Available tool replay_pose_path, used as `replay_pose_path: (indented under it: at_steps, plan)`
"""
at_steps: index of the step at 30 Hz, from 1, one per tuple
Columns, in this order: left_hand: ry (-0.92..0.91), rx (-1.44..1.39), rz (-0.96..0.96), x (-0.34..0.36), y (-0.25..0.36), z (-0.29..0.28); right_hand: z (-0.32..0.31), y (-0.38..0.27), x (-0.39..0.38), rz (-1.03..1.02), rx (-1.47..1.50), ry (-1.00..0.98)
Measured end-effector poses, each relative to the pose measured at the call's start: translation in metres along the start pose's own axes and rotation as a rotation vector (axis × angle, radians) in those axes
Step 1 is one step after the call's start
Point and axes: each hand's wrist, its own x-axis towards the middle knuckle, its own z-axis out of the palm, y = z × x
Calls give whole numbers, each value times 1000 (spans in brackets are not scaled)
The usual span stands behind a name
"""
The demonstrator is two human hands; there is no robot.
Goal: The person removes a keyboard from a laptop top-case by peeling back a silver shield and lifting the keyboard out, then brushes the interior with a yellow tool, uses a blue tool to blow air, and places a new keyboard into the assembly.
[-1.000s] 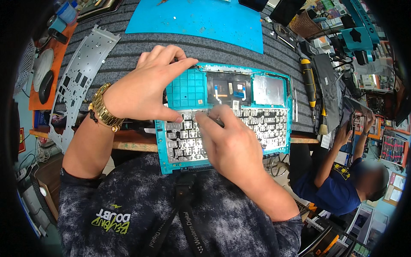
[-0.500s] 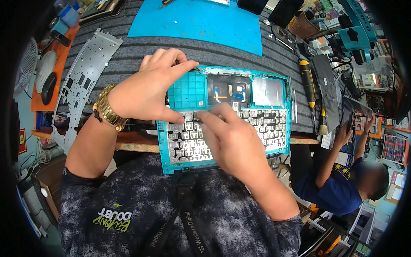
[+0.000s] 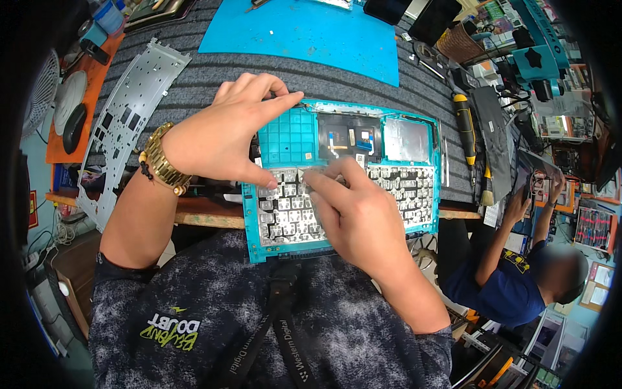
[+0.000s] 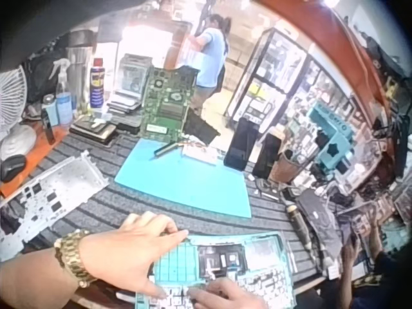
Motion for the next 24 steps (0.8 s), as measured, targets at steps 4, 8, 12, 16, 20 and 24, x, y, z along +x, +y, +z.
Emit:
replay_pose_path:
  at_steps: [4,8,12,16,20,24]
  plan:
    - [-20,-13,-15,0,2,-3,1,-2,2,-3,-15,-6]
    - [-23,-5,-18,0,3,-3,4,-2,2,-15,-50,14]
    - [-17,-6,-20,1,4,-2,3,-2,4,-76,-170,45]
    - [-24,4,-19,0,3,-3,1,2,8,-121,-195,42]
    - [-9,-20,-11,0,2,-3,-1,1,2,-39,-106,22]
    - [-18,-42,37,-4,-3,-10,-2,-3,0,-34,-57,-7]
